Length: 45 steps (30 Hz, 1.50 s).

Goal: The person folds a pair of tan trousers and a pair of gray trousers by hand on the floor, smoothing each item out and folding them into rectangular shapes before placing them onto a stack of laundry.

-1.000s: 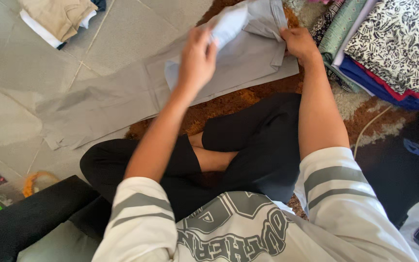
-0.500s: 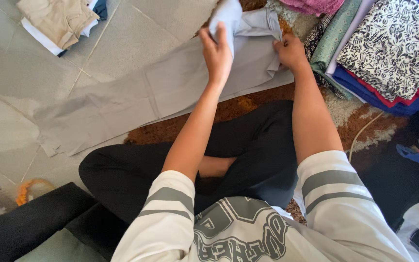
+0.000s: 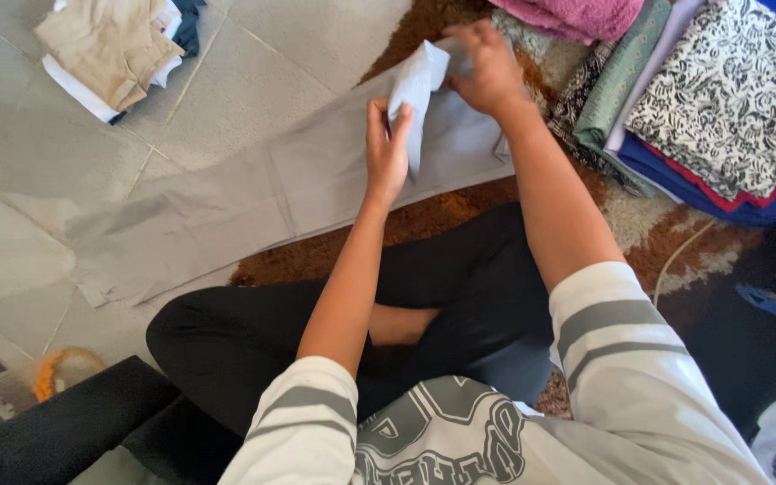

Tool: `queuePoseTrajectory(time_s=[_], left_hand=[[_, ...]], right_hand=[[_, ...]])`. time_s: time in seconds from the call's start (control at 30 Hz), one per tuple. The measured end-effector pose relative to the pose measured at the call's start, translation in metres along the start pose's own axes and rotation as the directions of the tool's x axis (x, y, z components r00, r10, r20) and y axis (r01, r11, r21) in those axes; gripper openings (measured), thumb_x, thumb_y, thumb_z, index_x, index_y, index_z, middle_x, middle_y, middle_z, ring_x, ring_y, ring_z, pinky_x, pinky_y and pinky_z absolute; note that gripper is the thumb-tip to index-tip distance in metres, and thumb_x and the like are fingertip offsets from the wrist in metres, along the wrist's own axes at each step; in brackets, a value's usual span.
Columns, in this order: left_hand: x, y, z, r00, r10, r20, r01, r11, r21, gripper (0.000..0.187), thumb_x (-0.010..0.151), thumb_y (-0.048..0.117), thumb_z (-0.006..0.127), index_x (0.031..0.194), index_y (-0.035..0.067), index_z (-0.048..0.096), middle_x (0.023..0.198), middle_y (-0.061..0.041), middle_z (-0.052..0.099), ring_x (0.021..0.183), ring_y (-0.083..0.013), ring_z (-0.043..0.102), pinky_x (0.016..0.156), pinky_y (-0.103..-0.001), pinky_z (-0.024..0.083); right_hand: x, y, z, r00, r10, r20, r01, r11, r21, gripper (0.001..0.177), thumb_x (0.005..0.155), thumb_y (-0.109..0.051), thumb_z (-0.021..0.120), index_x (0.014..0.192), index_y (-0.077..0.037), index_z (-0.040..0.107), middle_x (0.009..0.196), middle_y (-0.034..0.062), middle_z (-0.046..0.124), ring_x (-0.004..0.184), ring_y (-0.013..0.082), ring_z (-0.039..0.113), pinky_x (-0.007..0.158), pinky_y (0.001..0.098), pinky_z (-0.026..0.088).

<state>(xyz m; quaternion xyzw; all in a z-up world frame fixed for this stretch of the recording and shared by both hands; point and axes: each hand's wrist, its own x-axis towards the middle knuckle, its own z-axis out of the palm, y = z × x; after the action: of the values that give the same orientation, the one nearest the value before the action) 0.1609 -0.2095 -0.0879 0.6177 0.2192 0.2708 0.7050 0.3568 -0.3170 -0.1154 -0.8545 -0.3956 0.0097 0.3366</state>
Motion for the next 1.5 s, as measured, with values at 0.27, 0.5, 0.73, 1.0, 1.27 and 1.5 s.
queuePoseTrajectory(time_s=[0.27, 0.5, 0.73, 1.0, 1.27, 1.5], left_hand=[[-0.011, 0.019, -0.006, 0.911, -0.158, 0.382, 0.068, 0.969, 0.239, 0.033, 0.1, 0.037, 0.067, 0.115, 0.009, 0.057, 0.111, -0.008, 0.07, 0.1, -0.0168, 0.066, 0.087, -0.033, 0.053], [0.009, -0.008, -0.017, 0.861, -0.186, 0.473, 0.003, 0.932, 0.362, 0.031, 0.1, 0.039, 0.063, 0.114, 0.012, 0.066, 0.131, -0.006, 0.068, 0.114, -0.0208, 0.068, 0.094, -0.037, 0.055], [0.065, -0.054, -0.063, 0.965, 0.158, 0.209, -0.246, 0.275, 0.929, 0.055, 0.087, 0.037, 0.076, 0.134, 0.016, 0.058, 0.14, -0.018, 0.054, 0.131, -0.0387, 0.046, 0.107, -0.055, 0.036], [0.084, -0.047, -0.075, 0.977, -0.128, 0.168, -0.136, 0.228, 0.964, 0.065, 0.09, 0.047, 0.076, 0.144, 0.021, 0.05, 0.144, -0.013, 0.047, 0.139, -0.0324, 0.04, 0.116, -0.053, 0.029], [0.058, -0.041, -0.017, 0.864, 0.254, 0.435, -0.492, 0.241, 0.836, 0.06, 0.093, 0.051, 0.074, 0.136, 0.014, 0.056, 0.13, -0.015, 0.058, 0.118, -0.0306, 0.056, 0.095, -0.05, 0.047], [-0.003, -0.019, 0.085, 0.946, -0.162, 0.281, -0.11, 0.655, 0.748, 0.058, 0.084, 0.058, 0.077, 0.096, 0.003, 0.061, 0.086, -0.015, 0.069, 0.071, -0.0286, 0.07, 0.061, -0.042, 0.055]], right_hand=[[0.038, 0.042, 0.037, 0.995, -0.099, -0.027, 0.101, 0.992, 0.076, 0.021, 0.088, -0.005, 0.074, 0.108, -0.008, 0.078, 0.109, 0.0179, 0.073, 0.102, 0.0408, 0.069, 0.087, 0.0473, 0.056], [0.041, 0.094, 0.041, 1.0, -0.026, 0.005, 0.023, 0.951, 0.309, 0.028, 0.084, 0.0, 0.07, 0.109, -0.008, 0.08, 0.104, 0.015, 0.078, 0.091, 0.03, 0.076, 0.085, 0.0376, 0.058], [0.033, 0.13, 0.038, 0.949, 0.185, -0.255, -0.118, 0.959, 0.256, 0.019, 0.088, -0.004, 0.074, 0.103, -0.009, 0.083, 0.096, 0.0152, 0.079, 0.087, 0.0294, 0.076, 0.083, 0.0363, 0.057], [0.021, 0.122, 0.028, 0.892, 0.246, -0.378, -0.179, 0.963, 0.204, 0.012, 0.084, -0.006, 0.077, 0.096, -0.006, 0.082, 0.086, 0.0173, 0.078, 0.076, 0.0283, 0.077, 0.074, 0.0368, 0.059], [-0.026, 0.096, -0.029, 0.936, 0.266, 0.23, -0.306, 0.938, 0.164, 0.011, 0.08, -0.01, 0.075, 0.089, -0.004, 0.075, 0.088, 0.0132, 0.076, 0.084, 0.0292, 0.077, 0.077, 0.0385, 0.06], [-0.063, 0.124, 0.023, 0.941, 0.15, 0.304, -0.144, 0.989, -0.042, 0.039, 0.073, -0.012, 0.076, 0.111, -0.006, 0.076, 0.106, 0.0242, 0.072, 0.103, 0.0491, 0.065, 0.091, 0.0537, 0.052]])
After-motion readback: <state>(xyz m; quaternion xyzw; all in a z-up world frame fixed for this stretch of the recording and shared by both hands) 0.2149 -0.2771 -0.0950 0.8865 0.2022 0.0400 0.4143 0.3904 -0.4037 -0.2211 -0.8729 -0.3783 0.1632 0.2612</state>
